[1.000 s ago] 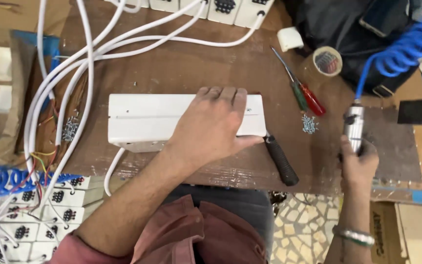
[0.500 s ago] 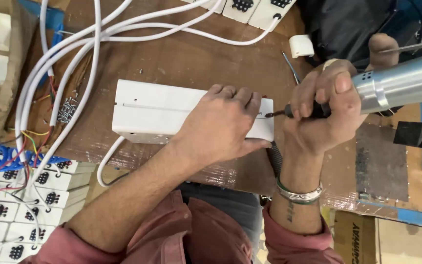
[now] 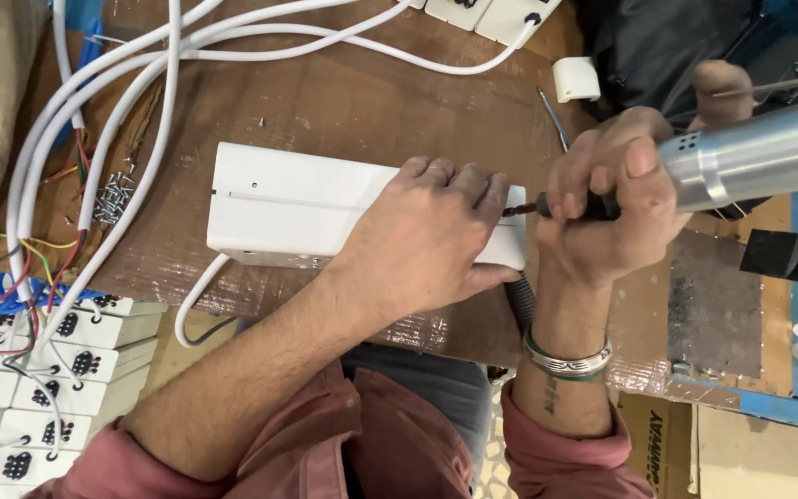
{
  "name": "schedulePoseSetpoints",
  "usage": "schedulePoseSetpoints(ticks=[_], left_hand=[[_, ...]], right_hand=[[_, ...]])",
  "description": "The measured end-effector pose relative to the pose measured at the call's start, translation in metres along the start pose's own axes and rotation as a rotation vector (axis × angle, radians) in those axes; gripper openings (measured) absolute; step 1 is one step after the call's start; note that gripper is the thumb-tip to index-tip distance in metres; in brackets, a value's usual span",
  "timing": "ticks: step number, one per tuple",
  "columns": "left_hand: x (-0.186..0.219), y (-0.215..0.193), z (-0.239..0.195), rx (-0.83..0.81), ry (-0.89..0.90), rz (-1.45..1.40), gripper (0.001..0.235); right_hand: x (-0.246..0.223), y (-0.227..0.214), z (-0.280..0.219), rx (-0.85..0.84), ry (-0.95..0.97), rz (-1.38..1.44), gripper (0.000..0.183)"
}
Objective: The person assembles a white plastic electrical enclosure at a workbench. They hold the two-part casing together, drive screws with a pneumatic screwdriver, tap parts with a hammer, tighten screws with a screwdriver, press the casing closed, and place the finished enclosure with a row of completed units.
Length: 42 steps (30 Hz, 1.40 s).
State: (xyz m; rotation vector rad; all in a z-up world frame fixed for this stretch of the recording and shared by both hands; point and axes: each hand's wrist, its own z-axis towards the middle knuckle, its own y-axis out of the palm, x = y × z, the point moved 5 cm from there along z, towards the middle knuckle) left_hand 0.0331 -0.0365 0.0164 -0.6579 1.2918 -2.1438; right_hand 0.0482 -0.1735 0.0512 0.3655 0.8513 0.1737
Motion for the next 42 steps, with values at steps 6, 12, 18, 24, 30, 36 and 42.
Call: schedulePoseSetpoints(ticks=[6, 12, 18, 24, 30, 36, 42], left_hand=[[-0.001, 0.0, 0.0, 0.016, -0.002, -0.015, 0.085], [-0.001, 0.0, 0.0, 0.013, -0.008, -0.026, 0.085], [-0.001, -0.006, 0.0, 0.021, -0.015, -0.053, 0.075], [0.001, -0.007, 0.001, 0.038, 0.005, 0.037, 0.071], [0.001, 0.0, 0.001, 0.004, -0.001, 0.062, 0.073], [0.0, 0.001, 0.0, -0.024, -0.011, 0.017, 0.072], [-0.001, -0.006, -0.001, 0.02, -0.044, -0.091, 0.069]], right_hand=[[0.008, -0.022, -0.006, -0.09, -0.065, 0.043, 0.046], [0.015, -0.031, -0.008, -0.239, -0.028, 0.106, 0.068], [0.017, -0.03, -0.012, -0.386, -0.008, 0.116, 0.073], [0.02, -0.021, -0.012, -0.373, -0.009, 0.215, 0.072], [0.006, 0.016, 0.003, -0.505, -0.127, -0.016, 0.052], [0.015, -0.008, -0.015, -0.377, -0.138, -0.15, 0.083], [0.021, -0.017, 0.0, -0.364, 0.058, 0.043, 0.075]])
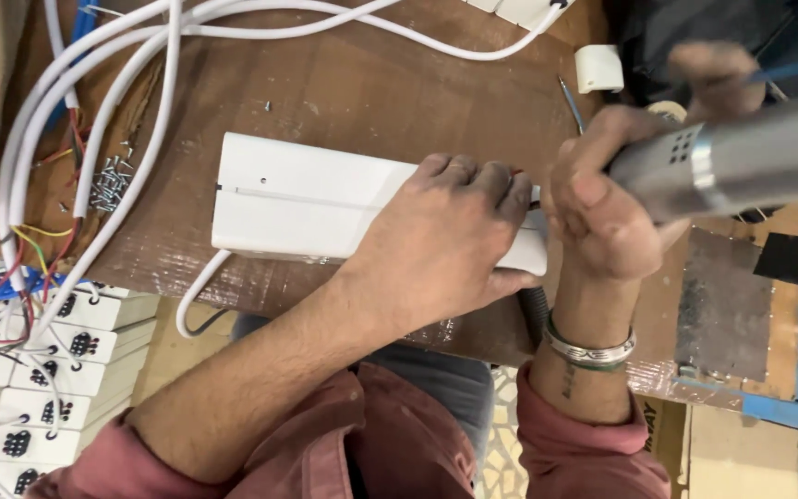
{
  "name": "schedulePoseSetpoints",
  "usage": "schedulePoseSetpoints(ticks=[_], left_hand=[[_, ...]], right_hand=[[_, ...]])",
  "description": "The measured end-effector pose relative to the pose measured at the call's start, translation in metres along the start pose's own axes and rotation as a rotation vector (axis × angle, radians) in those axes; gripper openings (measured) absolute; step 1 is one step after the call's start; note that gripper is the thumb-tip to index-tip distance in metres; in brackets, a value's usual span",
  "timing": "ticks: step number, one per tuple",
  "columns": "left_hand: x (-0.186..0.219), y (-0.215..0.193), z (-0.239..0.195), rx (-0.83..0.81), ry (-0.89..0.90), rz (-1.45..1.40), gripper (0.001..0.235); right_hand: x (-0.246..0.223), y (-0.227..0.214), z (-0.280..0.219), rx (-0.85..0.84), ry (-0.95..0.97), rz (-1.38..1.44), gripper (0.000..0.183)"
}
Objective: The person assembles a white plastic electrical enclosure at a workbench. They hold the two-part casing together, drive screws with a pneumatic screwdriver, tap parts with a hammer, tighten screws with a screwdriver, press the casing closed, and place the finished enclosure with a row of completed units.
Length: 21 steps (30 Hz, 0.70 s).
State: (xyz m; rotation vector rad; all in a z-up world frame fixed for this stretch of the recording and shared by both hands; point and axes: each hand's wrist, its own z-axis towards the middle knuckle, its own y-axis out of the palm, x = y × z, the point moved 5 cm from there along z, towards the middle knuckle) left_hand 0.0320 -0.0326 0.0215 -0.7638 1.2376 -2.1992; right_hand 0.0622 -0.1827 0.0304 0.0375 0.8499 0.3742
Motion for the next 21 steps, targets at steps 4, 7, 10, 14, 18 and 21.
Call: schedulePoseSetpoints(ticks=[4, 7, 10, 14, 18, 21], left_hand=[[-0.004, -0.015, 0.003, 0.091, -0.05, -0.225, 0.049], [-0.009, -0.006, 0.005, -0.034, -0.063, -0.28, 0.046], [-0.012, -0.01, 0.006, -0.011, -0.109, -0.384, 0.023], [-0.013, -0.018, 0.006, 0.068, -0.112, -0.44, 0.009], [-0.015, -0.012, 0.008, 0.024, -0.126, -0.459, 0.008], [-0.015, -0.013, 0.007, 0.047, -0.109, -0.488, 0.007]], right_hand=[[-0.007, 0.002, 0.011, -0.029, -0.007, -0.077, 0.068], [-0.006, 0.015, 0.014, -0.044, 0.172, 0.12, 0.05], [-0.008, 0.028, 0.019, 0.058, 0.3, 0.045, 0.02], [-0.004, 0.023, 0.016, 0.044, 0.279, 0.065, 0.016], [0.0, 0.013, 0.016, -0.096, 0.079, -0.06, 0.072], [0.001, 0.02, 0.021, -0.21, 0.089, -0.156, 0.073]])
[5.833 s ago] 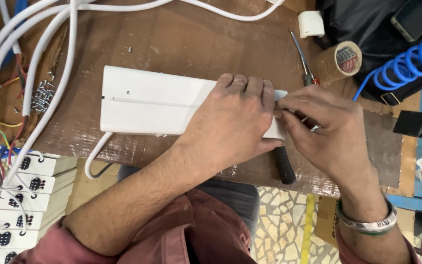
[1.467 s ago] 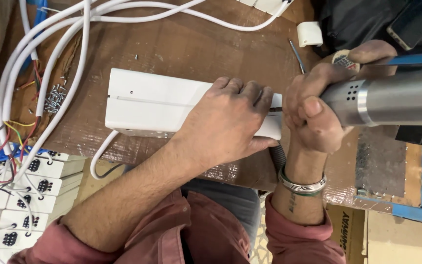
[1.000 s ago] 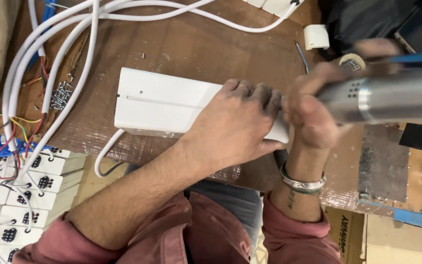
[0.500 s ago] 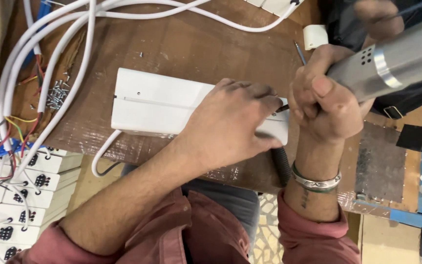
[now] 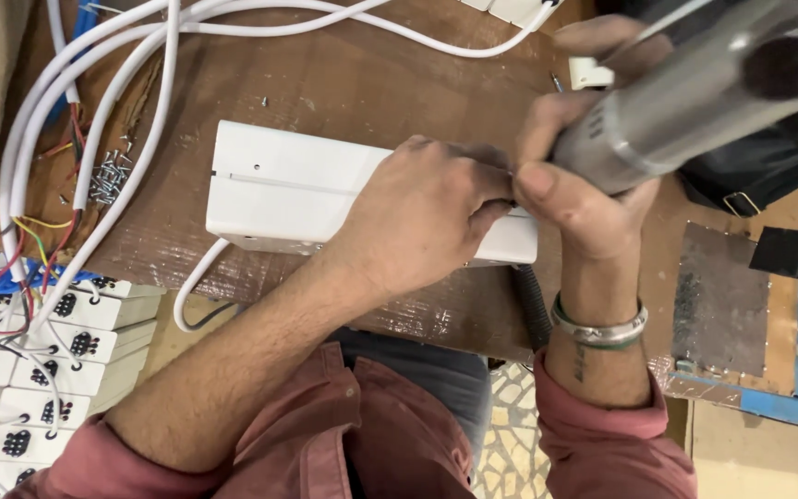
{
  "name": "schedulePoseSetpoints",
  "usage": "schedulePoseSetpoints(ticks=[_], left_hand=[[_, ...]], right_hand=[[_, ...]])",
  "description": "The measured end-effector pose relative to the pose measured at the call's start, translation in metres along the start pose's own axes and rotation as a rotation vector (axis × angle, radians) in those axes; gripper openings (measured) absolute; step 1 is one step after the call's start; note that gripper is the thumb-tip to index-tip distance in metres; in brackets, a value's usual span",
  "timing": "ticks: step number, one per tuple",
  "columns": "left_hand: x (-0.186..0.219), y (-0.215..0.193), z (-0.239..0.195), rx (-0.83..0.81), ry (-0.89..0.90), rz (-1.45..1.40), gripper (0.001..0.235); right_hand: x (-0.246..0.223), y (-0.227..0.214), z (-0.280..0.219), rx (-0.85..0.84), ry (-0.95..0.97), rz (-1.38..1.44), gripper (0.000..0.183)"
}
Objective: The person assembles a white plastic electrical enclosure at a workbench. They hold the two-part casing together, drive screws with a pneumatic screwdriver, tap parts with a hammer, tighten screws with a screwdriver, press the casing closed, and place the finished enclosure with a row of completed units.
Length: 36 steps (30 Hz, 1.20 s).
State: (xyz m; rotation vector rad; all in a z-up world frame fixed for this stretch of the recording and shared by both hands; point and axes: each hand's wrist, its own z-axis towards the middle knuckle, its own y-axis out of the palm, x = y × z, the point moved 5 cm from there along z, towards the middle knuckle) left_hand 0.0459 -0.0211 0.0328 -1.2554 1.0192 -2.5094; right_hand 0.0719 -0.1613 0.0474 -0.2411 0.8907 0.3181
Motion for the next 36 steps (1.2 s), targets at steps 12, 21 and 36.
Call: schedulePoseSetpoints(ticks=[12, 21, 36], left_hand=[[-0.001, -0.005, -0.004, 0.026, 0.006, 0.03, 0.017], [-0.004, 0.0, -0.004, -0.011, -0.021, 0.084, 0.018], [-0.005, -0.001, 0.001, -0.005, -0.005, 0.045, 0.009]], right_hand=[[0.006, 0.017, 0.01, -0.277, -0.035, 0.176, 0.053], [0.01, 0.016, 0.003, -0.267, 0.068, 0.216, 0.06], [0.011, 0.013, 0.008, -0.298, -0.075, 0.187, 0.052]])
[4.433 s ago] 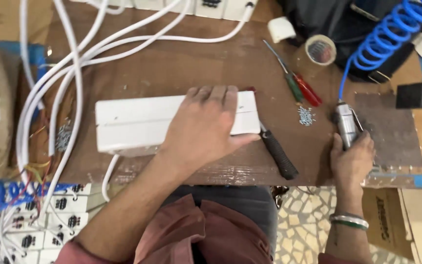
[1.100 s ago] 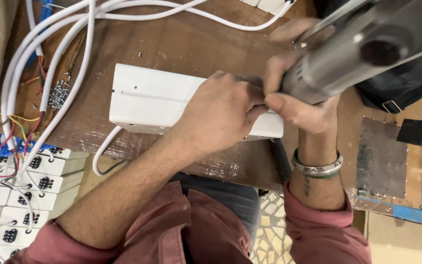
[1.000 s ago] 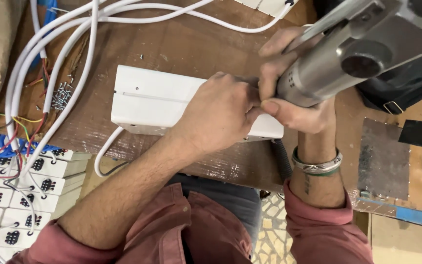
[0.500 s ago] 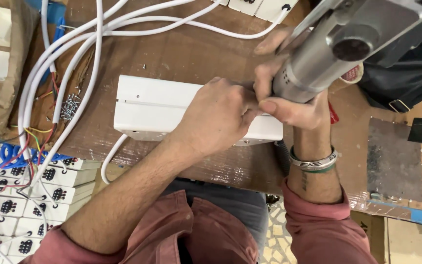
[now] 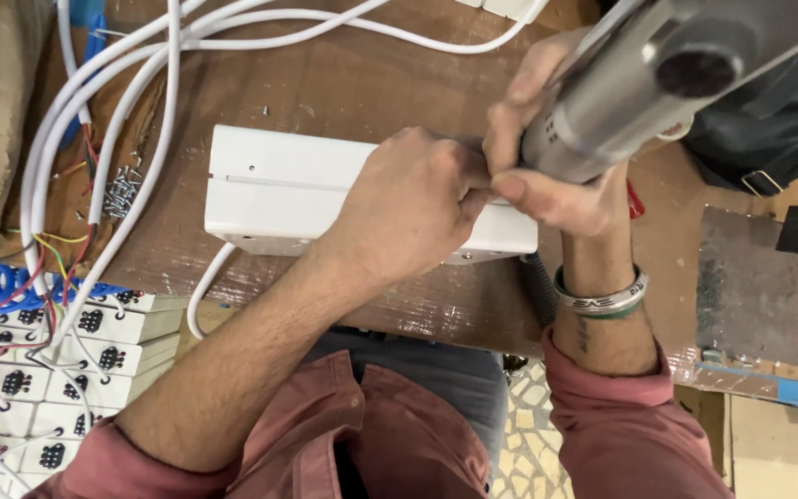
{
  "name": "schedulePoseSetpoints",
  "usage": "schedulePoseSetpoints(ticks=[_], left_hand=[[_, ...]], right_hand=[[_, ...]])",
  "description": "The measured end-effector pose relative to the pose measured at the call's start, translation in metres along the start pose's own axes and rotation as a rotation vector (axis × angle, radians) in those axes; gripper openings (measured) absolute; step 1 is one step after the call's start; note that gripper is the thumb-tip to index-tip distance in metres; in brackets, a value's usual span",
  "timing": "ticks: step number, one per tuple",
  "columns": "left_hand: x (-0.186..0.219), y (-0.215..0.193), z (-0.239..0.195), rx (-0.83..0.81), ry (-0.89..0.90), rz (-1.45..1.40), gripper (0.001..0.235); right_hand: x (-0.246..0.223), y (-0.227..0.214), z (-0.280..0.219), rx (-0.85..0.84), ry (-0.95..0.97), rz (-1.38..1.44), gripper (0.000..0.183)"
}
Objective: The person assembles a white plastic electrical enclosure at a workbench. They hold the two-part casing together, drive screws with a pneumatic screwdriver, tap parts with a hammer, tighten screws with a screwdriver, press the casing closed, and place the finished enclosure with a row of completed units.
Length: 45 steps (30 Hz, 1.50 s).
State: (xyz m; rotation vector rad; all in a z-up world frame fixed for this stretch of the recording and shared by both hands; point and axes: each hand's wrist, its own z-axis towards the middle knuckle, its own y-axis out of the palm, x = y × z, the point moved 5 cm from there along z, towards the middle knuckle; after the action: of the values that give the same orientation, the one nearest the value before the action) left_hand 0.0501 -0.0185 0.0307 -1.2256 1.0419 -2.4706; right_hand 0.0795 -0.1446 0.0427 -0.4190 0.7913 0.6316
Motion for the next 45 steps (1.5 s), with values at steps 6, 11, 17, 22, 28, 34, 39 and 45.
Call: schedulePoseSetpoints(ticks=[6, 11, 17, 22, 28, 34, 39, 45], left_hand=[[0.005, -0.006, -0.003, 0.049, 0.003, 0.014, 0.011], [0.003, -0.006, -0.003, 0.043, -0.015, 0.004, 0.012], [0.005, -0.008, -0.002, 0.018, 0.017, -0.005, 0.018], [0.003, 0.0, -0.008, 0.008, 0.103, -0.055, 0.027], [0.029, 0.001, -0.034, 0.027, 0.368, 0.407, 0.034], [0.009, 0.0, -0.056, -0.087, 0.46, 0.649, 0.052], [-0.05, -0.065, -0.08, -0.085, 0.082, 1.323, 0.108], [-0.047, -0.086, -0.077, -0.049, 0.12, 1.152, 0.103]], right_hand=[[-0.006, 0.001, -0.009, 0.092, 0.048, -0.148, 0.062], [-0.007, 0.008, -0.014, 0.148, 0.127, -0.018, 0.068], [-0.007, -0.001, -0.021, 0.284, 0.07, 0.06, 0.07], [-0.035, -0.05, -0.078, 0.931, 0.132, 0.112, 0.092], [-0.097, -0.053, -0.158, 1.041, 0.106, -0.26, 0.05], [-0.118, -0.044, -0.264, 0.984, 0.652, -1.452, 0.053], [-0.088, -0.04, -0.355, 0.923, 1.281, -1.603, 0.079], [-0.027, -0.04, -0.371, 0.659, 1.18, -1.748, 0.07]])
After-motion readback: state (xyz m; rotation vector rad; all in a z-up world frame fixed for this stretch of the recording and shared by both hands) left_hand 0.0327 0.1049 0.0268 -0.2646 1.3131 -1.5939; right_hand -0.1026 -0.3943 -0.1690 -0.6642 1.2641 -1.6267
